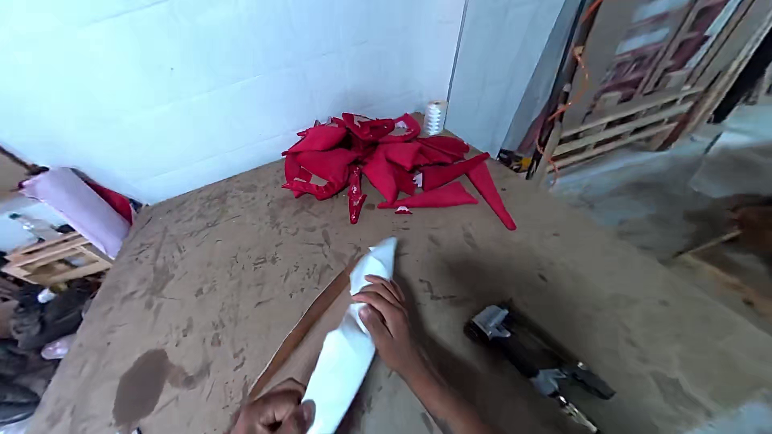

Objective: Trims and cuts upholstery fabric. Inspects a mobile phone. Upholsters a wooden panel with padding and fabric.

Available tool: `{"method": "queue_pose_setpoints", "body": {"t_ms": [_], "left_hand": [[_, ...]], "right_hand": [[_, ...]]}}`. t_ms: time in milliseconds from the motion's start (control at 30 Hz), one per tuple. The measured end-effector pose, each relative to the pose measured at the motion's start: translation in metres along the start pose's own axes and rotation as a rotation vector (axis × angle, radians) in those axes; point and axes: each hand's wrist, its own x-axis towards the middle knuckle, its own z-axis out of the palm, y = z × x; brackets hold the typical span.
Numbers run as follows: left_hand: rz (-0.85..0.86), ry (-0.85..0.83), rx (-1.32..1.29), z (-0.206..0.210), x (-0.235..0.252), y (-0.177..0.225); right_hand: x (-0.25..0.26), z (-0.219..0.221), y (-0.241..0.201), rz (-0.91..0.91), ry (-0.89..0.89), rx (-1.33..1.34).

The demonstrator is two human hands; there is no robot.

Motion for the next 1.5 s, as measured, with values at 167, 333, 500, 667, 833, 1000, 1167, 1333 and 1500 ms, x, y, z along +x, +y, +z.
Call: {"method": "queue_pose_setpoints", "body": {"t_ms": [167,333,500,667,833,1000,1167,1333,1500], "left_hand": [[-0.243,0.297,-0.251,-0.008,0.026,-0.001],[-0.387,0.468,-0.429,-0.016,0.025,0.000],[-0.418,0.201,-0.341,-0.080,0.070,-0.045],[-0.650,-0.055,0.106,-0.117,0.151,-0.050],[-0.644,0.078,0.090,-0.113,0.143,-0.072],[-0.342,0.117,-0.225,-0.076,0.119,-0.142],[-0.325,0.190,-0.224,-0.063,0.114,-0.090],[-0.494,0.248,-0.338,-0.046,0.116,-0.103],[-0.596,0.118,-0.213,0.006,0.115,-0.094]], "right_hand": [[0.044,0.059,0.018,0.117,0.028,0.194],[0.066,0.089,0.006,0.265,-0.174,0.207],[0.078,0.123,0.005,0.304,-0.275,0.259],[0.082,0.160,-0.006,0.170,-0.310,0.154],[0.051,0.167,-0.029,0.111,0.004,0.162],[-0.013,0.155,-0.092,-0.149,-0.045,0.080],[0.032,0.154,-0.088,-0.171,-0.134,0.028],[0.117,0.163,-0.051,-0.005,-0.251,-0.104],[0.117,0.041,0.017,0.097,0.015,-0.279]]}}
